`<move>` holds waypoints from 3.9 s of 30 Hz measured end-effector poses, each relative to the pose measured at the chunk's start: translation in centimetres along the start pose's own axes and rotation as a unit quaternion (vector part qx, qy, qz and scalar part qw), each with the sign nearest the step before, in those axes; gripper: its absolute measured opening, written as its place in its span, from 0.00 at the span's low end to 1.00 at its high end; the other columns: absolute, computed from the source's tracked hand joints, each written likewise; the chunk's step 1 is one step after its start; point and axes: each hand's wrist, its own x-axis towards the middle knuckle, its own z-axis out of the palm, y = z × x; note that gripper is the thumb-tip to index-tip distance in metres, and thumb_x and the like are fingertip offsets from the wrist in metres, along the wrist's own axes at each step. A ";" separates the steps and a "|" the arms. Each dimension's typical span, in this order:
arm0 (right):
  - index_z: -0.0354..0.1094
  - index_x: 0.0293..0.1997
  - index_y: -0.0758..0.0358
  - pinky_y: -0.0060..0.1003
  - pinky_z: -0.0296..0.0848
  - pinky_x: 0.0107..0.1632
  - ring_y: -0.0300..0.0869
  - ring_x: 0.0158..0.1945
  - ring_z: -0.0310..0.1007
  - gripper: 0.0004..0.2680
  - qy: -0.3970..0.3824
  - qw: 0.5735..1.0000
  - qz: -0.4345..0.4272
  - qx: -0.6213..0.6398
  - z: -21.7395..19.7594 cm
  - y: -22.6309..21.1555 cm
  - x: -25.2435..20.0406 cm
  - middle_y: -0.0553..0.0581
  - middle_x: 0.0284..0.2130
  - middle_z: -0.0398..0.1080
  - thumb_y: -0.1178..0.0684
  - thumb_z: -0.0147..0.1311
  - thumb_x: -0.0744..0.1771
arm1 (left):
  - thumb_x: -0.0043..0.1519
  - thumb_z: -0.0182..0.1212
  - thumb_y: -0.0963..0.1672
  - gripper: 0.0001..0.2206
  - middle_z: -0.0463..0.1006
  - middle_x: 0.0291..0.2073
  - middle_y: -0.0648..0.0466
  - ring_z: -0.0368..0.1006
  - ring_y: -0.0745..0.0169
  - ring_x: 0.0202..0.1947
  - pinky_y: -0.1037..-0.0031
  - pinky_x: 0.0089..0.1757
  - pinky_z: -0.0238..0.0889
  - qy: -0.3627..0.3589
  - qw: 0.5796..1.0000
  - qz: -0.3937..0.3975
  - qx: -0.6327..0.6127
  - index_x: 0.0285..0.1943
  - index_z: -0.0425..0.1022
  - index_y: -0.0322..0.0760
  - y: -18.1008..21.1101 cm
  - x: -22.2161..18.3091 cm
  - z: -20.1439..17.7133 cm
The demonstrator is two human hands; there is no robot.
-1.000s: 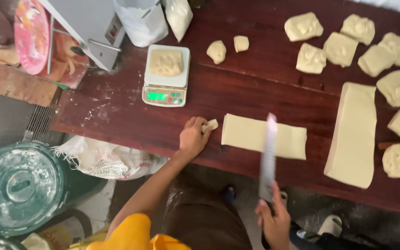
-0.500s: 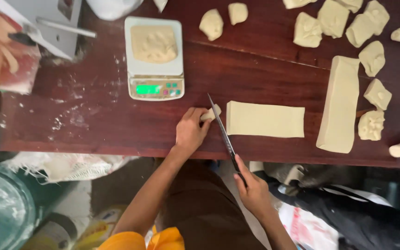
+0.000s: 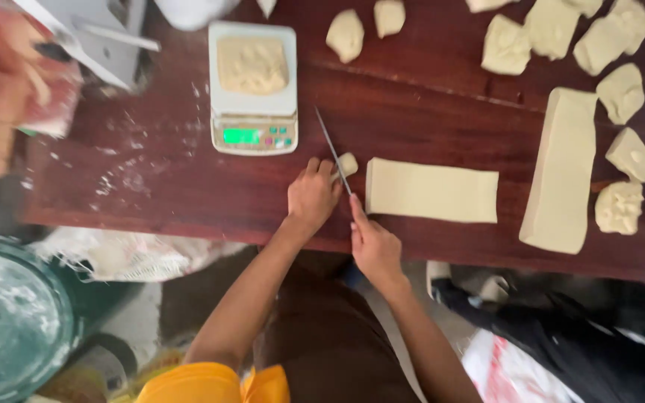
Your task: Cutting and weighing portions of dough on a scale.
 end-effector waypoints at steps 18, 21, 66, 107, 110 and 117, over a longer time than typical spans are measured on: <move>0.61 0.69 0.51 0.44 0.75 0.38 0.60 0.39 0.80 0.22 -0.031 0.979 0.079 0.185 -4.7 1.7 -11.4 0.67 0.42 0.79 0.56 0.57 0.66 | 0.69 0.60 0.42 0.05 0.78 0.42 0.46 0.74 0.43 0.42 0.56 0.40 0.69 0.221 0.971 0.069 0.050 0.50 0.80 0.39 -6.7 14.0 -12.0; 0.62 0.69 0.55 0.39 0.76 0.36 0.56 0.38 0.82 0.21 0.049 0.975 0.046 0.211 -4.2 0.8 -11.9 0.71 0.44 0.77 0.57 0.56 0.66 | 0.62 0.62 0.43 0.03 0.79 0.44 0.53 0.72 0.47 0.46 0.54 0.44 0.65 0.205 0.943 0.082 0.249 0.41 0.80 0.42 -8.6 14.8 -11.3; 0.55 0.74 0.51 0.50 0.74 0.36 0.63 0.37 0.76 0.23 0.011 0.988 0.114 0.100 -3.5 -2.2 -9.0 0.68 0.40 0.76 0.54 0.53 0.68 | 0.54 0.70 0.45 0.23 0.75 0.50 0.48 0.69 0.45 0.49 0.59 0.48 0.62 0.012 0.984 0.134 -0.117 0.59 0.72 0.35 -0.6 -0.2 -1.2; 0.57 0.72 0.41 0.35 0.73 0.29 0.38 0.20 0.71 0.24 -0.037 0.951 0.230 0.202 -2.2 -0.8 -10.4 0.57 0.16 0.73 0.54 0.56 0.66 | 0.59 0.62 0.40 0.05 0.77 0.39 0.48 0.75 0.46 0.42 0.58 0.41 0.73 0.050 0.973 0.202 -0.099 0.42 0.76 0.38 -1.0 2.0 -7.5; 0.55 0.73 0.45 0.34 0.72 0.30 0.36 0.21 0.71 0.25 -0.026 0.941 0.269 0.202 -3.7 -3.8 -8.7 0.55 0.17 0.72 0.55 0.56 0.66 | 0.59 0.63 0.39 0.06 0.78 0.38 0.45 0.73 0.44 0.39 0.56 0.42 0.68 0.135 0.964 0.226 -0.036 0.44 0.78 0.35 -2.9 8.2 -11.0; 0.57 0.73 0.46 0.33 0.72 0.29 0.36 0.21 0.69 0.24 0.024 0.927 0.282 0.246 -3.6 -5.3 -8.5 0.55 0.17 0.71 0.56 0.55 0.66 | 0.57 0.69 0.45 0.11 0.76 0.45 0.46 0.68 0.43 0.50 0.49 0.49 0.61 0.084 0.978 0.131 0.141 0.45 0.80 0.38 -5.9 15.7 -13.9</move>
